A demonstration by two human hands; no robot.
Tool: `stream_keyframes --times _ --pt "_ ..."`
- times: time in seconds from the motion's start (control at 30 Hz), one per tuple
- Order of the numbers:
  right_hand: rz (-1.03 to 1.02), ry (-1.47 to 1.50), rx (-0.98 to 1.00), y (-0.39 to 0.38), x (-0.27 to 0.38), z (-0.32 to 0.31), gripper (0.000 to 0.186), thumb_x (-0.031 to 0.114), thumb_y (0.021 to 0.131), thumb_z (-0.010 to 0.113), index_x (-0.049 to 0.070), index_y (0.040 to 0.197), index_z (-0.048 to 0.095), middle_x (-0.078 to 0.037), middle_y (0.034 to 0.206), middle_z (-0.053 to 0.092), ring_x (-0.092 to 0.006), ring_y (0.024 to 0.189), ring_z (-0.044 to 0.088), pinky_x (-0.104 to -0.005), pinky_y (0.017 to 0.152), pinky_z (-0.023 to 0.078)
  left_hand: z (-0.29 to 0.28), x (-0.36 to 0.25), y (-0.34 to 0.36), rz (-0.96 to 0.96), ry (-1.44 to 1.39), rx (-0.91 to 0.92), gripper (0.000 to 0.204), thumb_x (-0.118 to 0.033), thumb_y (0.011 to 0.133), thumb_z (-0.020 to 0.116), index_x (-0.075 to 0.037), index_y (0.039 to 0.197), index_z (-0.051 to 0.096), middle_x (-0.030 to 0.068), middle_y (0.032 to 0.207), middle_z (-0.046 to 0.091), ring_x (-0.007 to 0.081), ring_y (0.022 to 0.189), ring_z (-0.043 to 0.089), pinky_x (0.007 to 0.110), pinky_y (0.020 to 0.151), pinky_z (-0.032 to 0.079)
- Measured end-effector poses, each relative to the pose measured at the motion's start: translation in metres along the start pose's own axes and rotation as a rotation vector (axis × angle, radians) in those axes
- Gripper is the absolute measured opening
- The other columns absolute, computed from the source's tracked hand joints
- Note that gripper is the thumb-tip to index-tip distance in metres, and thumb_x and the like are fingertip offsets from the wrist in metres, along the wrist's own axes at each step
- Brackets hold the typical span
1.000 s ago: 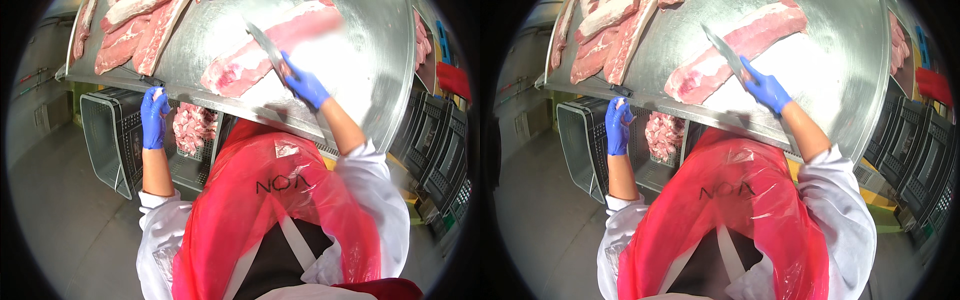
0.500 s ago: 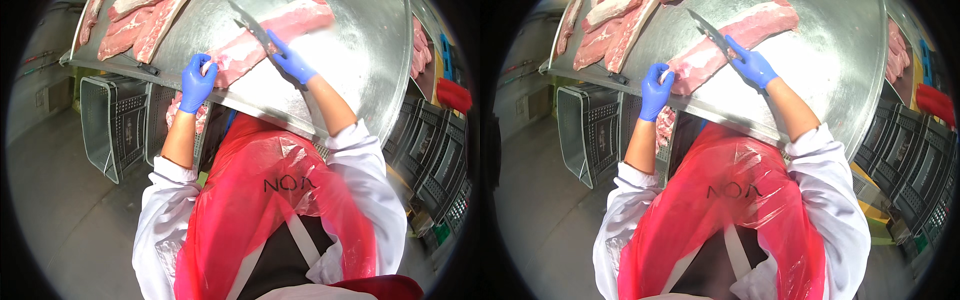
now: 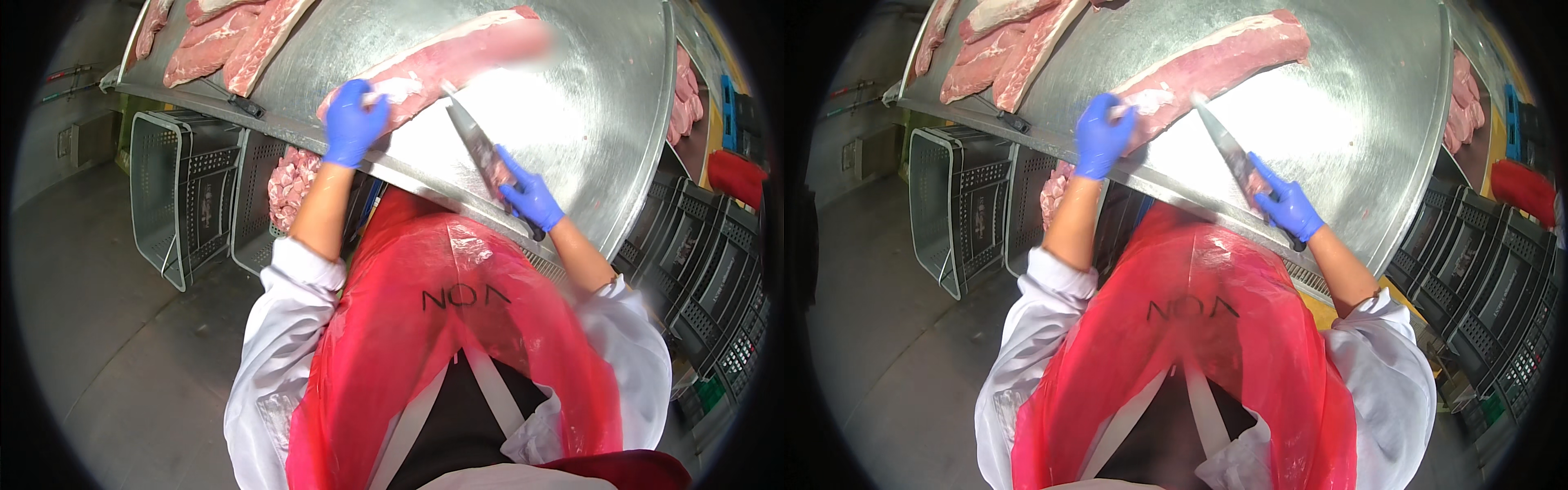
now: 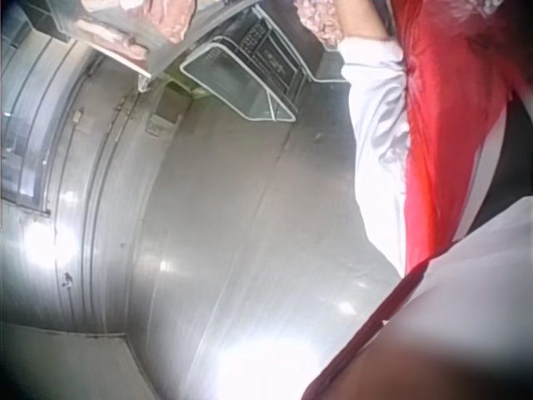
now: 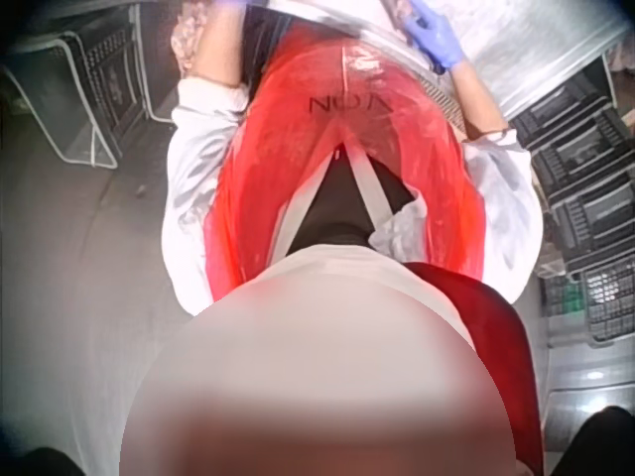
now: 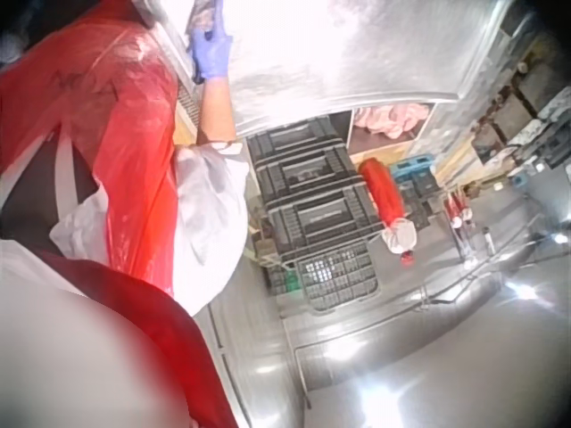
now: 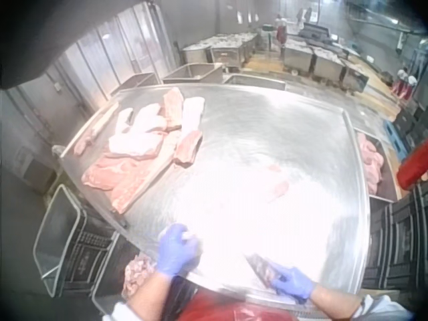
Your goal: The person uses a knife to trim fat and cut large pieces of raw meat on a stainless steel table. They repeatedly separate lean meat from fat layers and place the trimmed pieces into a nearby container.
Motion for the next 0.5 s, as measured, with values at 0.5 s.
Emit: stream_keyframes --times 0.5 --pt "-0.106 0.101 -0.02 0.145 0.082 0.046 0.073 0.022 0.1 0.054 0.031 0.164 0.022 -0.011 0.08 0.067 -0.0169 0.057 0.061 -0.0336 0.06 0.057 0.087 0.061 0.041 -0.328 -0.186 0.154 0.025 -0.021 0.079 0.074 0.002 0.073 0.066 0.0213 0.07 0.066 0.032 0.064 0.066 0.042 0.064 0.052"
Point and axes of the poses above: each hand's wrist, its own y-axis towards the middle knuckle, its own z-axis out of the palm, x = y × z, the point moved 10 cm from there along y, towards the middle knuckle
